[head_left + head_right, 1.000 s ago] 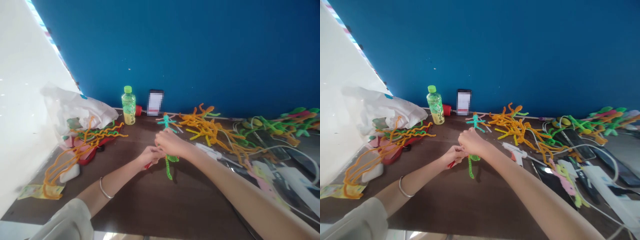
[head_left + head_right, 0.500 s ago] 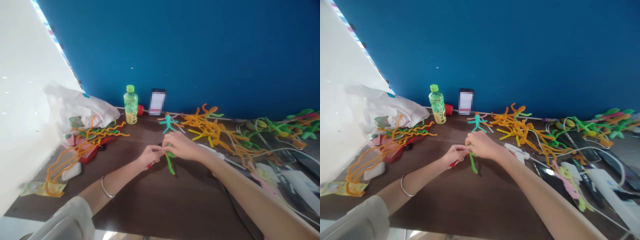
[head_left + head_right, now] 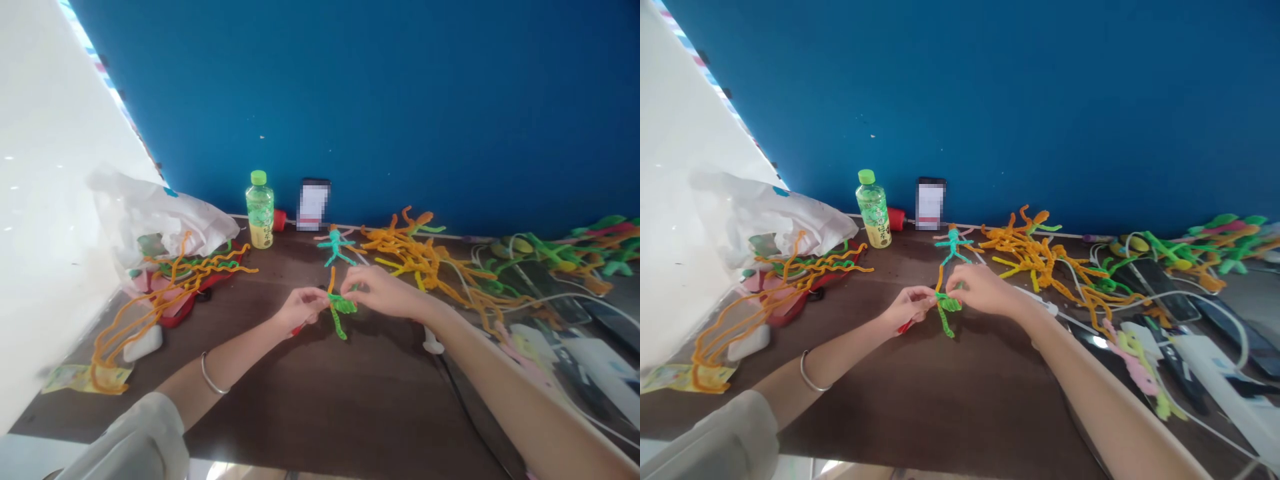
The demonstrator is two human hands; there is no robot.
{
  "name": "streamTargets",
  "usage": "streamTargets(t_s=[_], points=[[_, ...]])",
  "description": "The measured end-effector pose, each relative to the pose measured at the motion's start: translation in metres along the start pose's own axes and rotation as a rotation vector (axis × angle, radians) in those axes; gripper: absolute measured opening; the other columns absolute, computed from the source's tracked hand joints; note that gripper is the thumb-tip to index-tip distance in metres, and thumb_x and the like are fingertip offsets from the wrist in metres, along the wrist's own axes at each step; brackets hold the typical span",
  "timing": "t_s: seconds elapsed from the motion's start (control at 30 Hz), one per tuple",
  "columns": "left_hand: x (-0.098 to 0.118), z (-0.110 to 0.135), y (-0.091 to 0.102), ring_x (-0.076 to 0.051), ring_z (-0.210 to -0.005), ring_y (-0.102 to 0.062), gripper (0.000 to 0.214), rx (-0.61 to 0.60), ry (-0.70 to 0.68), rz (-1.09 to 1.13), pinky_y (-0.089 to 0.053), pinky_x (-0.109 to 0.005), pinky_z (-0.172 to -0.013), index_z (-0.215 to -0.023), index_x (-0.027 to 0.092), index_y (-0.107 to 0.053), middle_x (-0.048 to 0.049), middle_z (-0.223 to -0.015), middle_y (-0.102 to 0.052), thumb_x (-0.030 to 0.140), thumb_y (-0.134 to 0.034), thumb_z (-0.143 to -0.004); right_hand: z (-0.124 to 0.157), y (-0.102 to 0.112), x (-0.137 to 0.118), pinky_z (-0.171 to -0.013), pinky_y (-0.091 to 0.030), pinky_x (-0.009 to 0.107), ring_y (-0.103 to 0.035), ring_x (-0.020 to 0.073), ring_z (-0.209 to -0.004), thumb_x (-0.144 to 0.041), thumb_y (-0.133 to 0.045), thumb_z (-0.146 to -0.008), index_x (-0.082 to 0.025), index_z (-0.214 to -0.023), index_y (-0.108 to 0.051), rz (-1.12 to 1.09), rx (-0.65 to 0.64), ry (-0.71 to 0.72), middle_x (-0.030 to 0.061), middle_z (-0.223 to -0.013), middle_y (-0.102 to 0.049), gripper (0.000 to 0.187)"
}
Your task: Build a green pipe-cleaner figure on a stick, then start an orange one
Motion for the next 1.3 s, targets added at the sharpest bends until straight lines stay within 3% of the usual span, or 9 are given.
streamTargets(t_s=[0.23, 0.4, 0.6, 0.7, 0.77, 0.9, 1.03, 1.17, 1.3], points=[[0.002, 0.002, -0.003, 0.001, -0.032, -0.027, 0.032, -0.117, -0.028, -0.005, -0.014, -0.018, -0.036, -0.072, 0.011, -0.06, 0.0073, -0.045, -0.045, 0.035, -0.074, -0.056, 0.0, -0.003, 0.013, -0.068, -0.038, 0.027, -0.055, 0.0164, -0.074, -0.029, -0.05, -0.076, -0.02, -0.073, -0.067, -0.059, -0.019, -0.013, 0.0043, -0.081, -0.063, 0.02], [0.002, 0.001, -0.003, 0.001, -0.033, -0.026, 0.035, -0.137, -0.017, -0.014, -0.013, -0.019, -0.036, -0.077, 0.01, -0.063, 0.0076, -0.043, -0.042, 0.037, -0.074, -0.057, 0.0, -0.004, 0.01, -0.072, -0.038, 0.029, -0.055, 0.0176, -0.076, -0.026, -0.049, -0.077, -0.019, -0.071, -0.067, 0.025, -0.001, 0.034, 0.0058, -0.08, -0.062, 0.02], [-0.001, -0.002, 0.003, 0.0, -0.034, -0.028, 0.037, 0.001, -0.051, -0.122, -0.015, -0.02, -0.037, -0.073, 0.009, -0.066, 0.0051, -0.045, -0.046, 0.04, -0.073, -0.054, 0.004, -0.001, -0.001, -0.092, -0.026, 0.044, -0.056, 0.0216, -0.088, -0.03, -0.048, -0.079, -0.022, -0.072, -0.066, 0.085, 0.099, 0.017, 0.0049, -0.087, -0.065, 0.021], [-0.001, -0.002, 0.004, 0.0, -0.035, -0.027, 0.038, 0.061, -0.065, -0.211, -0.016, -0.02, -0.036, -0.073, 0.009, -0.067, 0.0041, -0.046, -0.048, 0.042, -0.072, -0.054, 0.002, -0.005, -0.005, -0.099, -0.017, 0.047, -0.058, 0.0204, -0.082, -0.034, -0.046, -0.08, -0.023, -0.076, -0.066, 0.021, 0.045, -0.002, 0.003, -0.082, -0.067, 0.023], [-0.001, -0.001, 0.004, -0.001, -0.035, -0.026, 0.039, 0.078, -0.068, -0.264, -0.016, -0.02, -0.036, -0.074, 0.009, -0.068, 0.0044, -0.044, -0.047, 0.043, -0.071, -0.055, 0.001, -0.01, -0.007, -0.1, -0.017, 0.045, -0.059, 0.0184, -0.074, -0.033, -0.048, -0.078, -0.023, -0.077, -0.066, 0.006, -0.002, -0.008, 0.0017, -0.076, -0.068, 0.021], [0.002, 0.001, 0.002, -0.002, -0.037, -0.027, 0.039, 0.117, -0.083, -0.325, -0.018, -0.02, -0.037, -0.073, 0.01, -0.069, 0.004, -0.043, -0.047, 0.044, -0.071, -0.055, -0.001, -0.017, -0.01, -0.096, -0.025, 0.04, -0.057, 0.0154, -0.067, -0.024, -0.047, -0.077, -0.023, -0.073, -0.068, 0.079, 0.036, 0.031, 0.0003, -0.072, -0.068, 0.021], [0.004, 0.002, 0.001, -0.003, -0.041, -0.033, 0.033, 0.142, -0.13, -0.338, -0.024, -0.02, -0.041, -0.07, 0.01, -0.069, 0.0022, -0.045, -0.051, 0.04, -0.07, -0.056, -0.001, -0.02, -0.011, -0.087, -0.032, 0.034, -0.059, 0.0172, -0.074, -0.019, -0.046, -0.076, -0.023, -0.073, -0.068, 0.138, 0.095, 0.026, 0.0012, -0.074, -0.068, 0.023], [0.002, 0.002, 0.0, -0.005, -0.044, -0.037, 0.032, 0.144, -0.143, -0.38, -0.027, -0.02, -0.043, -0.072, 0.01, -0.07, -0.0002, -0.05, -0.055, 0.039, -0.069, -0.059, -0.001, -0.024, -0.006, -0.072, -0.038, 0.027, -0.058, 0.0167, -0.074, -0.019, -0.047, -0.077, -0.02, -0.074, -0.066, 0.081, 0.113, -0.016, 0.0028, -0.078, -0.067, 0.02], [0.0, 0.003, 0.0, -0.004, -0.043, -0.034, 0.035, 0.126, -0.142, -0.352, -0.025, -0.02, -0.042, -0.078, 0.01, -0.069, 0.0006, -0.05, -0.054, 0.04, -0.068, -0.06, -0.003, -0.027, -0.002, -0.071, -0.039, 0.026, -0.057, 0.0154, -0.073, -0.019, -0.046, -0.077, -0.019, -0.075, -0.065, -0.006, 0.156, -0.007, 0.0031, -0.08, -0.065, 0.018]])
Point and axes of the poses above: each hand's wrist, its own z-axis away from the middle knuckle, its own y-axis out of the back of the hand, x = y × z, the point moved 4 cm from there along -z, towards the middle knuckle
